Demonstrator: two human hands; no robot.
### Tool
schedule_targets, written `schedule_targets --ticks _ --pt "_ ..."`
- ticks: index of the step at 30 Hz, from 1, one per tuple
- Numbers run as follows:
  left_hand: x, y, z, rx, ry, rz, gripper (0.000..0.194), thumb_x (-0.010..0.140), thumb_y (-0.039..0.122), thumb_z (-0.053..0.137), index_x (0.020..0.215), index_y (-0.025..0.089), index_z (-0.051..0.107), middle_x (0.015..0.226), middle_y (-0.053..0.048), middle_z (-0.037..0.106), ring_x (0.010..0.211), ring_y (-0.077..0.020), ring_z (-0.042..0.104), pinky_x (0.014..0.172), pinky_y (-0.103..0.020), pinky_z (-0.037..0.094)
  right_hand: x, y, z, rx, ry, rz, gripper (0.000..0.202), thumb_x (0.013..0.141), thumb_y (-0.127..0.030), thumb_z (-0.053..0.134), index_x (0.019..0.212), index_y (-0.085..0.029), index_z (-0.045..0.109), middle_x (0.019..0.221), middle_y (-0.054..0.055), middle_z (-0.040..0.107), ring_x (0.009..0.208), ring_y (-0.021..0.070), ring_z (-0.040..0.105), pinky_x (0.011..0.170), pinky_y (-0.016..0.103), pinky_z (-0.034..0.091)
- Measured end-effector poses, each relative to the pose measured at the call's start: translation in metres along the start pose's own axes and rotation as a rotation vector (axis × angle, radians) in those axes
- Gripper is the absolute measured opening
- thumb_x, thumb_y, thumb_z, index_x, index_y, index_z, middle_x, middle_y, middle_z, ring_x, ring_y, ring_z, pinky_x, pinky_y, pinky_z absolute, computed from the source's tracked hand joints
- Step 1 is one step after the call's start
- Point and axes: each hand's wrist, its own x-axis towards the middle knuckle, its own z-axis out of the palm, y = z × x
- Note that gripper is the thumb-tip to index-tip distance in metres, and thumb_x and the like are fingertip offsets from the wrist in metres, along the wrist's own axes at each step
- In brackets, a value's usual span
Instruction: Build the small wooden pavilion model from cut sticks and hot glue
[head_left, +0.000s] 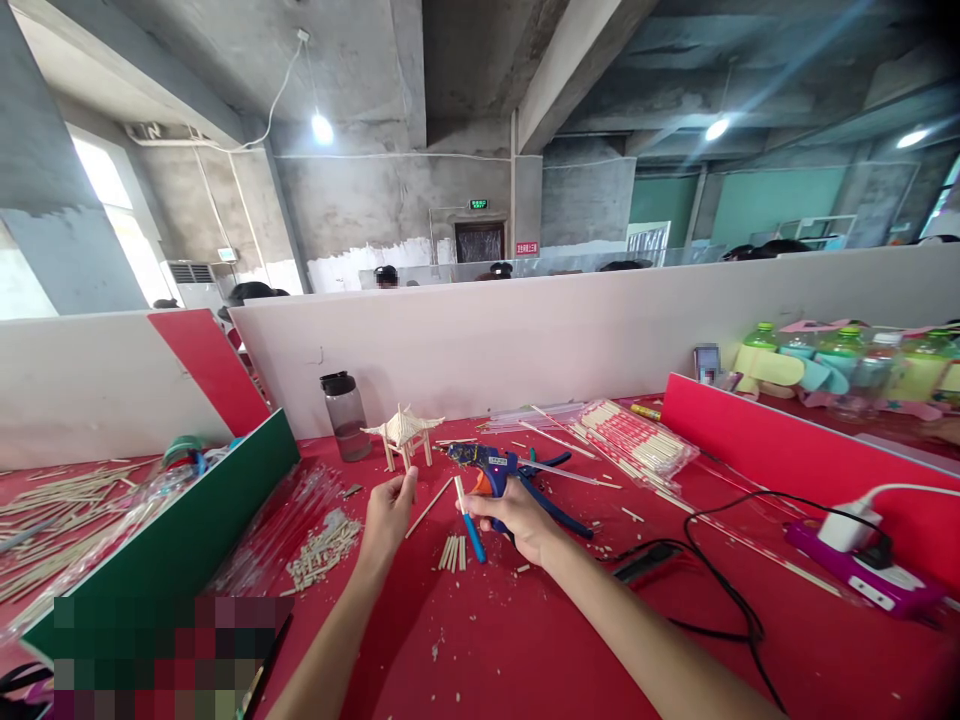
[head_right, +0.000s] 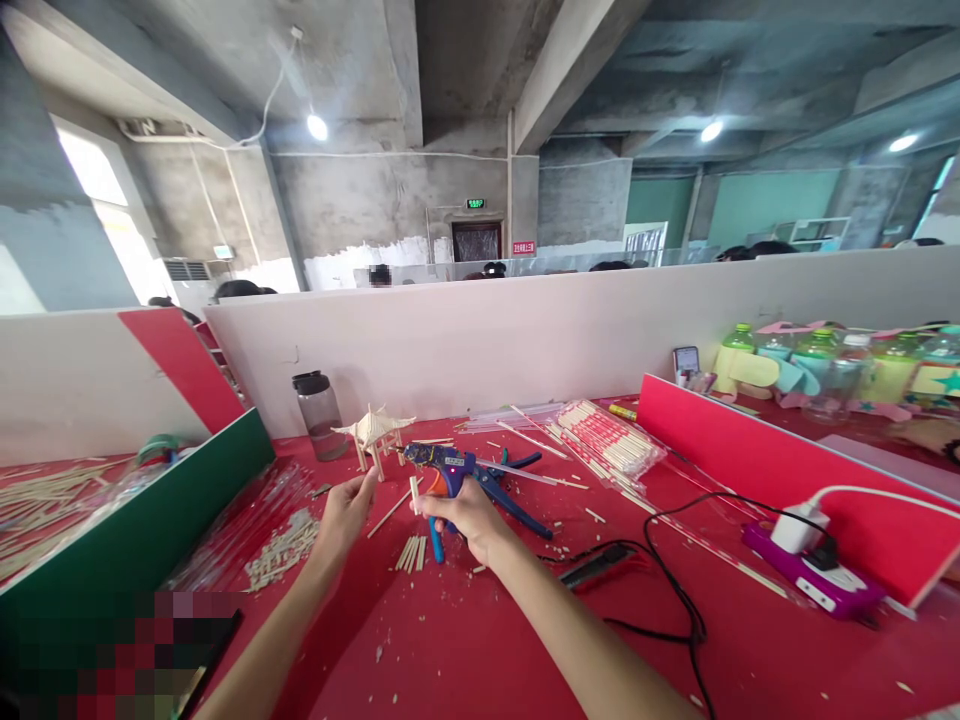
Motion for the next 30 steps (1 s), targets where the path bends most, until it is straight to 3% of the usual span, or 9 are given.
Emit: schedule_targets --ticks 2,4,6,9,12,21,30 --pt "-0.002 0.003 -0.002 0.027 -0.033 0.042 0.053 0.087 0.061 0.051 0.06 0.016 0.058 0.049 0.005 0.041 0.046 -0.0093 0.034 0.047 -0.022 0.025 0.0 0.0 0.0 0.007 0.007 0.001 0.036 0.053 -0.042 0.089 0.066 -0.014 0.069 0.066 0.004 0.068 0.06 0.0127 0.055 0.05 0.023 0.038" --pt "-0.007 0.009 0.0 0.014 -0.098 0.118 0.041 0.088 0.051 0.053 0.086 0.014 0.069 0.065 0.0 0.058 0.052 -0.0109 0.044 0.051 -0.022 0.034 0.0 0.0 0.0 0.014 0.019 0.002 0.036 0.053 -0.041 0.089 0.066 -0.014 0.069 0.067 0.004 0.068 0.062 0.0134 0.056 0.049 0.022 0.038" --pt "-0.013 0.018 0.003 -0.02 -0.185 0.179 0.037 0.087 0.041 0.058 0.112 0.016 0.067 0.09 -0.005 0.068 0.062 -0.0125 0.053 0.059 -0.023 0.042 -0.001 -0.001 0.001 0.023 0.031 0.005 0.036 0.054 -0.042 0.089 0.066 -0.014 0.068 0.067 0.004 0.068 0.062 0.0133 0.056 0.049 0.022 0.038" --pt "-0.024 0.03 0.008 -0.075 -0.345 0.237 0.043 0.087 0.036 0.063 0.127 0.02 0.057 0.107 -0.007 0.067 0.076 -0.0148 0.059 0.071 -0.027 0.048 -0.001 -0.001 0.002 0.047 0.048 0.014 0.036 0.053 -0.041 0.089 0.066 -0.015 0.068 0.065 0.002 0.066 0.059 0.0117 0.054 0.049 0.022 0.037" --pt "-0.03 0.034 0.012 -0.117 -0.41 0.249 0.052 0.083 0.038 0.07 0.129 0.021 0.052 0.103 -0.005 0.066 0.076 -0.0148 0.059 0.071 -0.027 0.048 -0.001 0.0 0.002 0.065 0.057 0.025 0.036 0.054 -0.041 0.089 0.07 -0.015 0.069 0.064 0.0 0.065 0.054 0.01 0.051 0.049 0.022 0.037" --pt "-0.033 0.033 0.013 -0.097 -0.36 0.271 0.048 0.082 0.036 0.073 0.122 0.019 0.054 0.08 0.002 0.059 0.07 -0.0136 0.055 0.069 -0.026 0.046 0.0 0.008 0.002 0.095 0.006 0.023 0.037 0.059 -0.04 0.086 0.082 -0.015 0.072 0.076 0.003 0.07 0.06 0.0115 0.055 0.048 0.021 0.037" --pt "-0.03 0.031 0.008 0.037 -0.35 0.359 0.045 0.084 0.039 0.07 0.123 0.02 0.056 0.087 0.0 0.062 0.071 -0.0143 0.057 0.071 -0.028 0.047 -0.001 0.008 0.003 0.101 0.024 0.047 0.037 0.056 -0.039 0.088 0.079 -0.015 0.072 0.073 0.002 0.069 0.058 0.0112 0.054 0.048 0.021 0.036"
